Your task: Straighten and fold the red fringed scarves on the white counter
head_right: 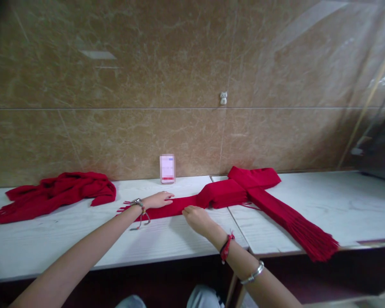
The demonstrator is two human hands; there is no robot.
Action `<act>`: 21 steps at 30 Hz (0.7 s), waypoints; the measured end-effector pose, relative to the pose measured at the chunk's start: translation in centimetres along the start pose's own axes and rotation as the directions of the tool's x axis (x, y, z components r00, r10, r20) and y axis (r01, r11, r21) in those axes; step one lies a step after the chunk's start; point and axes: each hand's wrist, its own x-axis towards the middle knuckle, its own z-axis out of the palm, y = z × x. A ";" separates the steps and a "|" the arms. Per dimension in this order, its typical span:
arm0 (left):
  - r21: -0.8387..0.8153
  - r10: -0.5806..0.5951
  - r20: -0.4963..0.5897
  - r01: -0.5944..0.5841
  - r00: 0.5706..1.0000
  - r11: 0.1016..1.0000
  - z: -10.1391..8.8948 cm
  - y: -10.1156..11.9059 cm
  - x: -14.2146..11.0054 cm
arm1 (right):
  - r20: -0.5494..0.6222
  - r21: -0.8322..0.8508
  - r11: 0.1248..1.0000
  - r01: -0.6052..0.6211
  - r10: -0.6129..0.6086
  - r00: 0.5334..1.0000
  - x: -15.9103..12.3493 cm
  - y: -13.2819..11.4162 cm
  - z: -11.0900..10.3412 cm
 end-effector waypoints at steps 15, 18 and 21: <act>-0.137 -0.081 0.199 0.109 0.977 0.985 0.3 0.0 6.3 | -0.025 -0.163 0.985 0.056 -0.061 0.998 2.8 1.7 1.6; -0.181 -0.080 0.195 0.116 0.978 0.977 0.4 -0.5 6.3 | -0.088 -0.101 0.995 0.012 -0.021 0.996 2.9 1.9 2.0; -0.206 -0.093 0.181 0.131 0.979 0.970 0.6 -0.6 6.1 | -0.076 -0.033 0.999 0.042 -0.045 0.996 2.8 2.1 1.5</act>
